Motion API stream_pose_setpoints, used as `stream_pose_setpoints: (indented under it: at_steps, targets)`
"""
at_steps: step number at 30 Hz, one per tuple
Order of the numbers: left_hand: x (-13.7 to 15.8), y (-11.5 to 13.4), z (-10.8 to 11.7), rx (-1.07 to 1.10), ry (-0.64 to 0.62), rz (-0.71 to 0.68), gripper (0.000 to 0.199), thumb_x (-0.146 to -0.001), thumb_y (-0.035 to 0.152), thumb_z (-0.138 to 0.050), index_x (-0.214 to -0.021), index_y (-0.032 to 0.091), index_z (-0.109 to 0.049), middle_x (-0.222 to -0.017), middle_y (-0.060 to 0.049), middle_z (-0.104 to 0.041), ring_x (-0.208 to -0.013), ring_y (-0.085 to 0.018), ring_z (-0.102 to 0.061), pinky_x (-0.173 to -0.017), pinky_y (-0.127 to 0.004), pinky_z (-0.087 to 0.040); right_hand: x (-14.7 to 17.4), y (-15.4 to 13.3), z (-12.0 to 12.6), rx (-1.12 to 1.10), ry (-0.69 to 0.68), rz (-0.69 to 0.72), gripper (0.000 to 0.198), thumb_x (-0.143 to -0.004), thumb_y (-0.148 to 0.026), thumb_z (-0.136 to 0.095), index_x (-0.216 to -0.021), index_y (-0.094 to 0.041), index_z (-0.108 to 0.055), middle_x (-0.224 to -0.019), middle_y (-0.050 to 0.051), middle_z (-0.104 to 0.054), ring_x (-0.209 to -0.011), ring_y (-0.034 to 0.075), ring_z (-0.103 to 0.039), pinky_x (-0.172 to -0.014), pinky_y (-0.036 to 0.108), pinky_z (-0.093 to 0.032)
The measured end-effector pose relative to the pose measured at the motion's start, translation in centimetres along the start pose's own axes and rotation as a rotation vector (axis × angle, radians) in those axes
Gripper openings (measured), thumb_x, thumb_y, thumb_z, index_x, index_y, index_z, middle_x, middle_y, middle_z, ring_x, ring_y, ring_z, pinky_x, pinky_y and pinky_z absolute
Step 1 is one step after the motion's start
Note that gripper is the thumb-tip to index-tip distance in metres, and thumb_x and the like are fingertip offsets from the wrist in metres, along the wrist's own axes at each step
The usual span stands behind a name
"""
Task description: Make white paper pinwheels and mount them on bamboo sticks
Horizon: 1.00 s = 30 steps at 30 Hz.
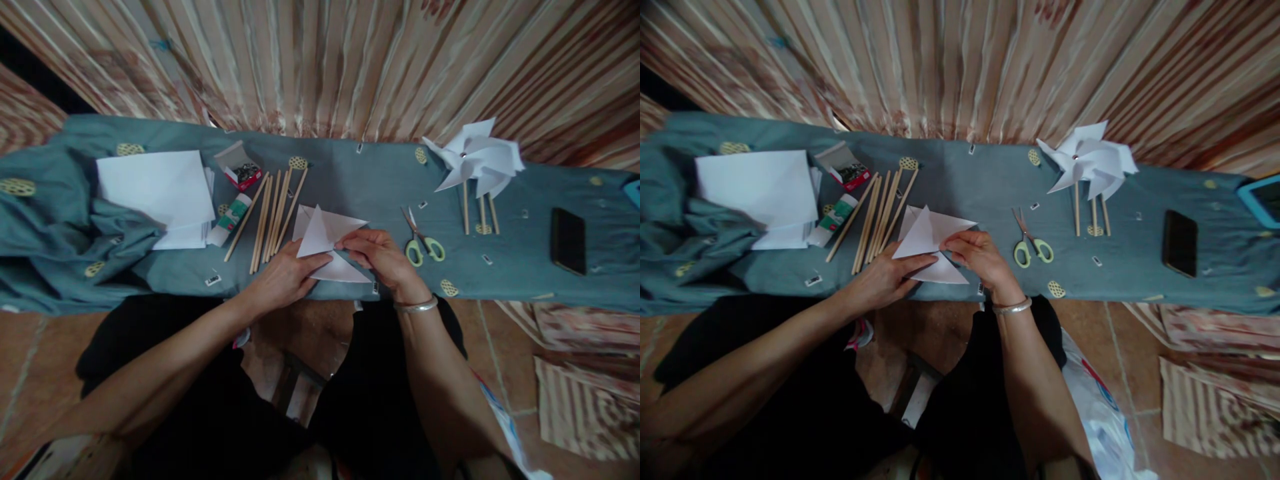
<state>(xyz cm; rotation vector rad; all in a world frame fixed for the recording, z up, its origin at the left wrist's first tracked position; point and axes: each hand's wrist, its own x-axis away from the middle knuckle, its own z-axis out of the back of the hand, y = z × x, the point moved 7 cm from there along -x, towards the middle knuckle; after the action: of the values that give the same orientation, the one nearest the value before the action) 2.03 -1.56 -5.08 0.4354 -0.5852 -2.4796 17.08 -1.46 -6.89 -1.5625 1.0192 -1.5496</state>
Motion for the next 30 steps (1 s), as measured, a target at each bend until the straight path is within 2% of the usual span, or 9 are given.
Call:
stream_pose_setpoints:
  at_steps: [6, 12, 15, 19, 21, 24, 27, 30]
  targets:
    - [0.0, 0.3, -0.2, -0.038, -0.018, -0.046, 0.036, -0.089, 0.019, -0.048, -0.123, 0.016, -0.060, -0.105, -0.010, -0.068, -0.101, -0.026, -0.058, -0.090, -0.042, -0.048, 0.9, -0.1, 1.2, -0.041, 0.005, 0.018, 0.016, -0.065, -0.030, -0.070, -0.069, -0.014, -0.070, -0.047, -0.007, -0.045, -0.041, 0.003, -0.025, -0.037, 0.021, -0.011]
    - [0.0, 0.1, -0.1, -0.110, -0.004, -0.051, 0.036, -0.086, 0.019, -0.052, -0.122, 0.019, -0.058, -0.101, -0.010, -0.065, -0.099, -0.026, -0.057, -0.087, -0.042, -0.048, 1.8, -0.4, 2.1, -0.078, -0.006, 0.041, 0.019, -0.066, -0.032, -0.071, -0.072, -0.014, -0.069, -0.042, -0.009, -0.036, -0.039, 0.003, -0.021, -0.038, 0.022, -0.007]
    - [0.1, 0.8, 0.0, -0.163, -0.008, -0.094, 0.037, -0.085, 0.020, -0.055, -0.122, 0.017, -0.056, -0.114, -0.013, -0.062, -0.106, -0.028, -0.055, -0.091, -0.044, -0.046, 2.2, -0.4, 2.9, -0.090, 0.011, 0.054, 0.020, -0.065, -0.033, -0.071, -0.073, -0.014, -0.070, -0.043, -0.009, -0.035, -0.039, 0.003, -0.020, -0.038, 0.023, -0.007]
    - [0.1, 2.1, 0.1, -0.222, -0.034, -0.162, 0.034, -0.086, 0.022, -0.055, -0.120, 0.017, -0.056, -0.144, -0.015, -0.045, -0.112, -0.029, -0.050, -0.094, -0.045, -0.043, 2.9, -0.5, 4.7, -0.144, 0.075, 0.086, 0.019, -0.066, -0.033, -0.072, -0.074, -0.016, -0.070, -0.043, -0.010, -0.031, -0.040, 0.004, -0.018, -0.039, 0.023, -0.007]
    - [0.1, 2.6, 0.0, -0.227, -0.039, -0.182, 0.032, -0.087, 0.021, -0.053, -0.119, 0.018, -0.055, -0.148, -0.014, -0.041, -0.111, -0.028, -0.050, -0.093, -0.044, -0.043, 3.3, -0.9, 5.6, -0.191, 0.104, 0.125, 0.017, -0.066, -0.032, -0.073, -0.074, -0.018, -0.069, -0.044, -0.010, -0.026, -0.041, 0.005, -0.016, -0.039, 0.023, -0.007]
    - [0.4, 2.9, 0.0, -0.220, -0.017, -0.195, 0.029, -0.089, 0.021, -0.051, -0.118, 0.018, -0.055, -0.146, -0.012, -0.044, -0.109, -0.026, -0.050, -0.092, -0.043, -0.043, 3.8, -1.4, 6.2, -0.247, 0.128, 0.190, 0.014, -0.065, -0.031, -0.072, -0.072, -0.020, -0.069, -0.044, -0.010, -0.024, -0.042, 0.006, -0.015, -0.039, 0.023, -0.009]
    - [0.8, 3.0, -0.2, -0.202, 0.011, -0.197, 0.026, -0.091, 0.022, -0.050, -0.116, 0.018, -0.056, -0.139, -0.011, -0.051, -0.106, -0.025, -0.051, -0.091, -0.042, -0.044, 4.1, -2.0, 6.1, -0.232, 0.170, 0.262, 0.011, -0.065, -0.032, -0.072, -0.072, -0.022, -0.071, -0.046, -0.007, -0.033, -0.044, 0.008, -0.023, -0.041, 0.023, -0.016]
    - [1.1, 3.1, -0.4, -0.179, 0.012, -0.191, 0.023, -0.092, 0.024, -0.049, -0.113, 0.019, -0.058, -0.131, -0.010, -0.057, -0.106, -0.025, -0.053, -0.091, -0.043, -0.044, 4.2, -2.3, 5.6, -0.064, 0.229, 0.335, 0.009, -0.070, -0.031, -0.069, -0.076, -0.025, -0.073, -0.060, -0.001, -0.056, -0.052, 0.011, -0.042, -0.048, 0.026, -0.034]
